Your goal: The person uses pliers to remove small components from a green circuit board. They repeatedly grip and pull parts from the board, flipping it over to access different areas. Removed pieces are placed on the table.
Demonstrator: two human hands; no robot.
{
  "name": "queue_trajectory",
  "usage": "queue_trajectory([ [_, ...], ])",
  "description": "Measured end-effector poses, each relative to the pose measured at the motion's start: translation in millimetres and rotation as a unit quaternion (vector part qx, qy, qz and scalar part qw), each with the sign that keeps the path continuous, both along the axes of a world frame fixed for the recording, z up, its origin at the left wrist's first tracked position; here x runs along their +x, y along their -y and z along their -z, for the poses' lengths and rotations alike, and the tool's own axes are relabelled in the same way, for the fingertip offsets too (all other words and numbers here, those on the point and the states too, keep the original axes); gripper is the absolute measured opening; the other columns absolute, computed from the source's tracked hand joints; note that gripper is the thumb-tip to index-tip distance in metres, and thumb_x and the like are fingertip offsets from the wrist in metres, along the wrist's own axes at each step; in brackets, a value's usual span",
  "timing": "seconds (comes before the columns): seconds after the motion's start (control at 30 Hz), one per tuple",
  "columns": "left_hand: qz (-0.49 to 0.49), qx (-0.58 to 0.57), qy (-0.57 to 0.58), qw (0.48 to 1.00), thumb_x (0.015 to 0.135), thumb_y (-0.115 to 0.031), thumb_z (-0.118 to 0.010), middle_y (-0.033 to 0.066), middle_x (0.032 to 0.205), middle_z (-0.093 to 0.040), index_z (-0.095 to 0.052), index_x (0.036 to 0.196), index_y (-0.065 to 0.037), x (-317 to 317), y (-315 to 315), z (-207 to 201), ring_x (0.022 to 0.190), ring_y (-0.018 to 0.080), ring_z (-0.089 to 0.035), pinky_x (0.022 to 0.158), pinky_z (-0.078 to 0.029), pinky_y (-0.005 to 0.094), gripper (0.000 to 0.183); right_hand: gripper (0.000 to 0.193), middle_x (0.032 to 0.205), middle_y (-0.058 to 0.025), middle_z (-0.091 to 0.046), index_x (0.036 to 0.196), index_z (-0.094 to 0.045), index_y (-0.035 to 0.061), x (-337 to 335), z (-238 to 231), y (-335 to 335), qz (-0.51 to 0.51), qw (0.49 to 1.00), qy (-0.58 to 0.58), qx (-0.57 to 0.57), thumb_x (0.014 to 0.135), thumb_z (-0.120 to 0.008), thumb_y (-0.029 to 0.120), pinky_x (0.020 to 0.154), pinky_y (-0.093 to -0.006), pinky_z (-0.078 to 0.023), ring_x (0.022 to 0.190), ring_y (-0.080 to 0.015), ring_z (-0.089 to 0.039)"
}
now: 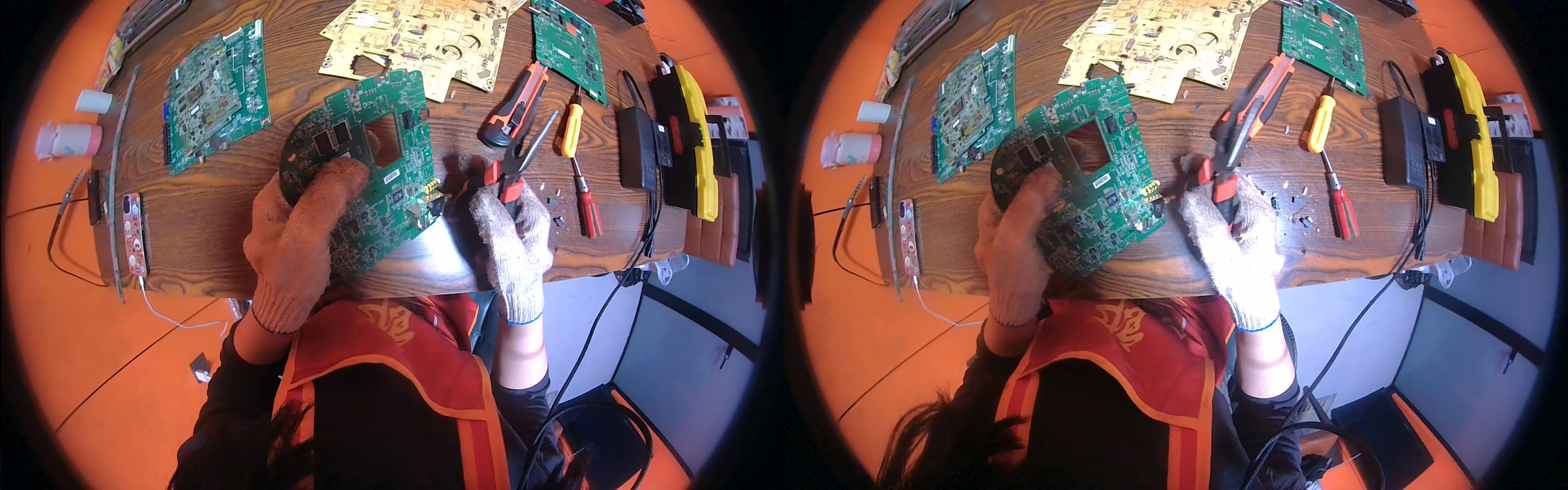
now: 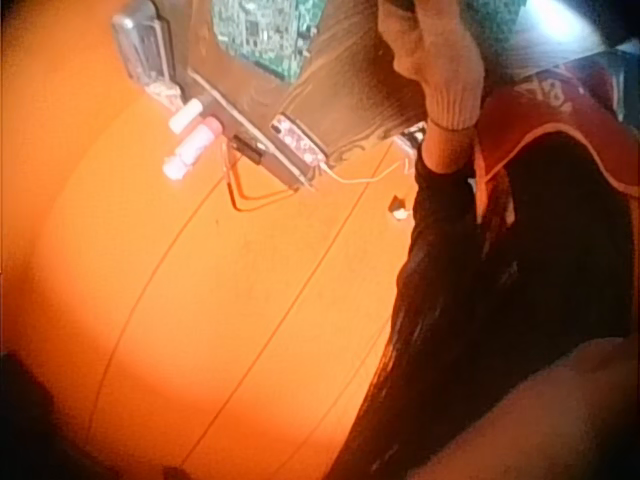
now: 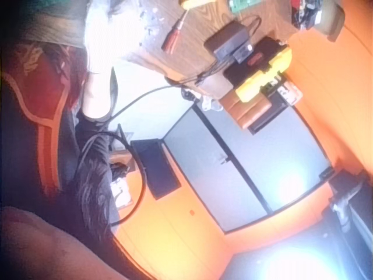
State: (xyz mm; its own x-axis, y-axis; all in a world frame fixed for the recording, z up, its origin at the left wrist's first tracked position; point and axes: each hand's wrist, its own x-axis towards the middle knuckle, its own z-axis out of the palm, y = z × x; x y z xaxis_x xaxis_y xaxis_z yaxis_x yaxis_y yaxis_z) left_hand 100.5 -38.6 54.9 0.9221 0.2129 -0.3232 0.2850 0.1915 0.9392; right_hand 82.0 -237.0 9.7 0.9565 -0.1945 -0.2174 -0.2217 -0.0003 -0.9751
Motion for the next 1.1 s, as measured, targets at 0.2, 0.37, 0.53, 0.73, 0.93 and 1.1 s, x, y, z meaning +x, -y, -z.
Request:
queue_trajectory([
  [0.2,-0.021,-0.003,-0.001,1.0,0.088,-0.014,-0.069,0.0049,0.092,-0.068,-0.068,0.108,-0.002,1.8,-0.9,3.0,0.076,0.011,-0.063,0.066,-0.053,0.0247,0.023,0.028,0.078,0.0012,-0.063,0.113,-0.063,0.0011,-9.0,-4.4,3.2,0.062,0.986,-0.022,0.155,0.093,-0.062,0.02,0.054,-0.0208,-0.039,0.059,-0.0051,-0.05],
  [0.37,-0.003,-0.023,0.005,1.0,0.089,-0.014,-0.067,0.0051,0.092,-0.069,-0.069,0.107,-0.002,3.3,-0.3,0.6,0.075,0.0109,-0.063,0.066,-0.053,0.0244,0.021,0.029,0.096,-0.0045,-0.063,0.114,-0.06,-0.0016,-19.9,-17.0,9.2,0.072,0.983,0.019,0.167,0.089,-0.063,0.013,0.063,-0.0228,-0.043,0.073,-0.0084,-0.054],
  [0.53,0.011,-0.017,0.007,1.0,0.09,-0.015,-0.066,0.0046,0.091,-0.069,-0.069,0.107,-0.002,4.3,1.4,-3.9,0.076,0.0105,-0.063,0.067,-0.052,0.0238,0.022,0.03,0.113,-0.0093,-0.062,0.112,-0.059,-0.0019,-23.1,-7.2,10.3,0.01,0.941,0.118,0.316,0.086,-0.065,0.013,0.072,-0.0304,-0.048,0.09,-0.0143,-0.057],
  [0.73,0.034,0.003,0.01,0.999,0.091,-0.016,-0.064,0.0029,0.093,-0.068,-0.069,0.109,-0.001,-1.1,-1.4,-9.3,0.08,0.0089,-0.061,0.071,-0.05,0.0226,0.023,0.037,0.097,-0.0154,-0.063,0.107,-0.062,0.001,-21.3,-27.8,2.9,-0.023,0.917,0.126,-0.378,0.081,-0.074,0.026,0.071,-0.0365,-0.053,0.082,-0.0297,-0.064],
  [0.93,0.092,0.025,0.043,0.995,0.092,-0.015,-0.064,0.0022,0.098,-0.068,-0.067,0.114,-0.001,-4.6,-2.7,-16.3,0.086,0.0078,-0.06,0.078,-0.048,0.0231,0.027,0.04,0.108,-0.0174,-0.064,0.106,-0.064,0.0012,-9.6,-42.4,-2.4,-0.101,0.841,0.188,-0.498,0.076,-0.075,0.025,0.078,-0.0374,-0.053,0.091,-0.0347,-0.065],
  [1.1,0.087,0.046,0.154,0.983,0.09,-0.013,-0.063,0.0025,0.091,-0.069,-0.069,0.106,0.001,-5.0,7.2,-14.4,0.079,0.0085,-0.061,0.071,-0.049,0.023,0.022,0.038,0.111,-0.0179,-0.064,0.105,-0.064,0.0013,-9.7,-43.1,-3.2,-0.107,0.821,0.166,-0.535,0.077,-0.074,0.024,0.08,-0.0383,-0.053,0.094,-0.0344,-0.066],
])
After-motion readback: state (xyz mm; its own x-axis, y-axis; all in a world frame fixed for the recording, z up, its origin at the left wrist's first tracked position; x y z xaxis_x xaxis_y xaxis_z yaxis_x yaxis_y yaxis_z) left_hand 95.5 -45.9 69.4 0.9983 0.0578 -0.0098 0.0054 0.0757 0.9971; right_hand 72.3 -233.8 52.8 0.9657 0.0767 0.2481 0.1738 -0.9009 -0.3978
